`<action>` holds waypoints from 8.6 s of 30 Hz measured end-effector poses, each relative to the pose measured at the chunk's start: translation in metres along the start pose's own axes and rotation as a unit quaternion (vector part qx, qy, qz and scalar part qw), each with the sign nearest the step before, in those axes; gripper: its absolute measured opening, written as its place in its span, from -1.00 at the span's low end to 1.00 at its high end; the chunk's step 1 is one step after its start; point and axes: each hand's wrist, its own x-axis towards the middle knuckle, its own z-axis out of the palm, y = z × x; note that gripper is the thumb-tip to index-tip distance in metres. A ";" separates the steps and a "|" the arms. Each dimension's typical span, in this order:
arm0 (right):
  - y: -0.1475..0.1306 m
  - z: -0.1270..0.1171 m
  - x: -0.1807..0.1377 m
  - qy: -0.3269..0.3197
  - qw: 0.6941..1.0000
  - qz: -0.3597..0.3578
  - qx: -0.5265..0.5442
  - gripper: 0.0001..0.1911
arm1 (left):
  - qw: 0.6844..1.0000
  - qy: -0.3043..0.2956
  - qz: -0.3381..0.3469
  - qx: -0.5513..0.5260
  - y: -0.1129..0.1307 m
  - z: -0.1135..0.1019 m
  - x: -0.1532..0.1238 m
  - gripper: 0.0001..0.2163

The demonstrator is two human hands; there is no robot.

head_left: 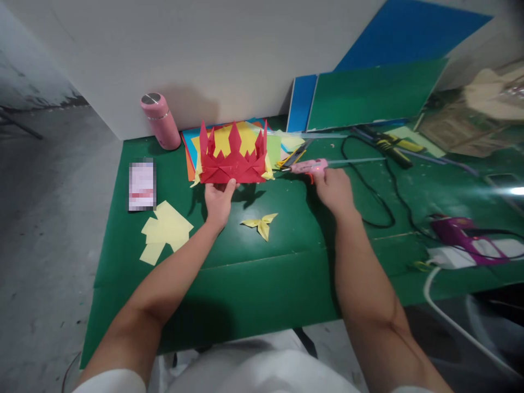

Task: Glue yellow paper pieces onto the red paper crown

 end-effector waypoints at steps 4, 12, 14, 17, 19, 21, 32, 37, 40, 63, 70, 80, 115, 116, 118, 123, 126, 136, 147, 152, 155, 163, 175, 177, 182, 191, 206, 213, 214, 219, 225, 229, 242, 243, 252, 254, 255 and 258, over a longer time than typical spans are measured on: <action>-0.001 -0.003 -0.003 0.008 0.999 0.041 -0.024 -0.56 | 1.000 0.003 -0.003 -0.008 0.000 0.001 -0.001 -0.48; -0.063 -0.075 -0.023 -0.133 0.941 -0.189 0.247 -0.80 | 1.000 0.004 -0.018 0.004 0.003 0.002 -0.003 -0.61; -0.082 -0.087 -0.032 -0.284 0.875 -0.276 0.277 -0.79 | 1.000 0.008 -0.019 0.008 0.004 0.002 -0.003 -0.63; -0.105 -0.091 -0.044 -0.349 0.863 -0.287 0.226 -0.82 | 0.999 0.012 -0.025 0.020 0.005 0.003 -0.003 -0.66; -0.115 -0.087 -0.048 -0.340 0.868 -0.304 0.197 -0.81 | 0.999 0.012 -0.024 0.023 0.005 0.003 -0.003 -0.67; -0.120 -0.083 -0.050 -0.331 0.863 -0.333 0.188 -0.76 | 0.999 0.011 -0.022 0.025 0.004 0.003 -0.003 -0.68; -0.144 -0.084 -0.068 -0.309 0.904 -0.296 0.022 -0.88 | 1.000 0.006 -0.012 0.017 0.004 0.003 -0.004 -0.63; -0.141 -0.073 -0.062 -0.230 0.874 -0.423 0.068 -0.69 | 1.000 0.008 -0.009 0.007 0.002 0.003 -0.004 -0.67; -0.138 -0.076 -0.058 -0.170 0.905 -0.382 0.081 -0.70 | 1.000 0.010 -0.015 -0.002 0.003 0.004 -0.004 -0.66; -0.155 -0.059 -0.072 -0.251 0.888 -0.374 0.094 -0.78 | 0.999 0.017 -0.020 0.022 0.005 0.004 -0.004 -0.65; -0.153 -0.063 -0.072 -0.255 0.893 -0.357 0.100 -0.75 | 1.000 0.005 -0.008 -0.004 0.002 0.002 -0.003 -0.68; -0.160 -0.061 -0.074 -0.240 0.903 -0.352 0.051 -0.88 | 1.000 0.013 -0.019 0.013 0.003 0.002 -0.002 -0.72; -0.170 -0.074 -0.023 0.071 0.895 -0.412 0.155 -0.81 | 0.996 -0.058 -0.030 -0.054 0.001 0.001 -0.005 -0.63; -0.170 -0.074 -0.023 0.065 0.895 -0.411 0.158 -0.81 | 0.996 -0.058 -0.028 -0.054 0.001 0.000 -0.005 -0.62; -0.171 -0.073 -0.023 0.060 0.897 -0.408 0.162 -0.81 | 0.996 -0.061 -0.025 -0.053 0.001 0.000 -0.005 -0.60; -0.171 -0.071 -0.023 0.067 0.898 -0.401 0.169 -0.81 | 0.995 -0.065 -0.023 -0.071 0.001 0.000 -0.006 -0.55; -0.171 -0.070 -0.023 0.073 0.897 -0.401 0.170 -0.80 | 0.992 -0.075 -0.027 -0.097 0.002 0.000 -0.007 -0.56; -0.173 -0.069 -0.025 0.068 0.896 -0.393 0.196 -0.77 | 0.994 -0.045 -0.069 -0.071 0.008 0.003 -0.008 -0.56; -0.173 -0.064 -0.024 0.086 0.890 -0.401 0.198 -0.77 | 0.991 -0.049 -0.090 -0.091 0.009 0.002 -0.006 -0.65; -0.172 -0.066 -0.024 0.083 0.890 -0.401 0.199 -0.77 | 0.989 -0.065 -0.087 -0.102 0.010 0.003 -0.007 -0.61; -0.171 -0.072 -0.025 0.053 0.893 -0.400 0.200 -0.81 | 0.990 -0.059 -0.088 -0.093 0.009 0.002 -0.007 -0.61; -0.172 -0.099 -0.033 0.060 0.896 -0.310 0.313 -0.84 | 0.991 -0.040 -0.093 -0.093 0.009 0.002 -0.003 -0.63; -0.193 -0.029 -0.075 -0.224 0.637 0.089 0.732 -0.47 | 0.994 -0.045 -0.082 -0.061 0.010 0.000 -0.006 -0.64; -0.198 -0.027 -0.071 -0.184 0.570 0.155 0.786 -0.46 | 0.995 -0.044 -0.068 -0.063 0.009 -0.001 -0.008 -0.65; -0.205 -0.031 -0.062 -0.166 0.481 0.197 0.838 -0.66 | 0.992 -0.079 -0.066 -0.076 0.008 0.000 -0.016 -0.67; -0.210 -0.045 -0.066 -0.173 0.471 0.190 0.844 -0.70 | 0.991 -0.108 -0.055 -0.048 0.008 0.002 -0.023 -0.67; -0.161 -0.073 -0.085 -0.312 0.769 -0.008 0.557 -0.65 | 0.989 -0.091 -0.087 -0.076 0.007 0.001 -0.014 -0.65; -0.148 -0.137 -0.026 -0.012 0.924 -0.199 0.326 -0.62 | 0.983 -0.113 -0.097 -0.110 0.010 0.005 -0.018 -0.63; -0.150 -0.136 -0.018 -0.026 0.925 -0.221 0.308 -0.53 | 0.982 -0.114 -0.101 -0.107 0.010 0.004 -0.018 -0.62; -0.161 -0.116 -0.009 -0.071 0.931 -0.262 0.242 -0.33 | 0.985 -0.112 -0.107 -0.073 0.008 0.002 -0.017 -0.59; -0.163 -0.111 -0.013 -0.099 0.929 -0.251 0.253 -0.27 | 0.986 -0.120 -0.098 -0.057 0.012 0.005 -0.018 -0.61; -0.163 -0.109 -0.012 -0.101 0.925 -0.247 0.269 -0.34 | 0.986 -0.132 -0.094 -0.035 0.014 0.004 -0.019 -0.59; -0.143 -0.103 0.000 -0.042 0.947 -0.226 0.226 -0.33 | 0.916 -0.188 -0.257 -0.246 0.024 -0.003 -0.007 -0.37; -0.144 -0.102 0.000 -0.043 0.947 -0.228 0.220 -0.32 | 0.911 -0.167 -0.278 -0.254 0.025 -0.004 -0.005 -0.42; -0.151 -0.096 -0.004 -0.053 0.949 -0.255 0.175 -0.27 | 0.914 -0.094 -0.333 -0.212 0.022 -0.005 0.000 -0.82; -0.153 -0.097 -0.005 -0.058 0.948 -0.264 0.165 -0.28 | 0.922 -0.096 -0.320 -0.196 0.020 -0.006 0.000 -0.85; -0.153 -0.098 -0.005 -0.059 0.948 -0.268 0.162 -0.28 | 0.926 -0.098 -0.312 -0.187 0.020 -0.006 0.000 -0.84; -0.156 -0.099 -0.007 -0.057 0.947 -0.275 0.156 -0.29 | 0.935 -0.099 -0.296 -0.169 0.020 -0.005 0.000 -0.80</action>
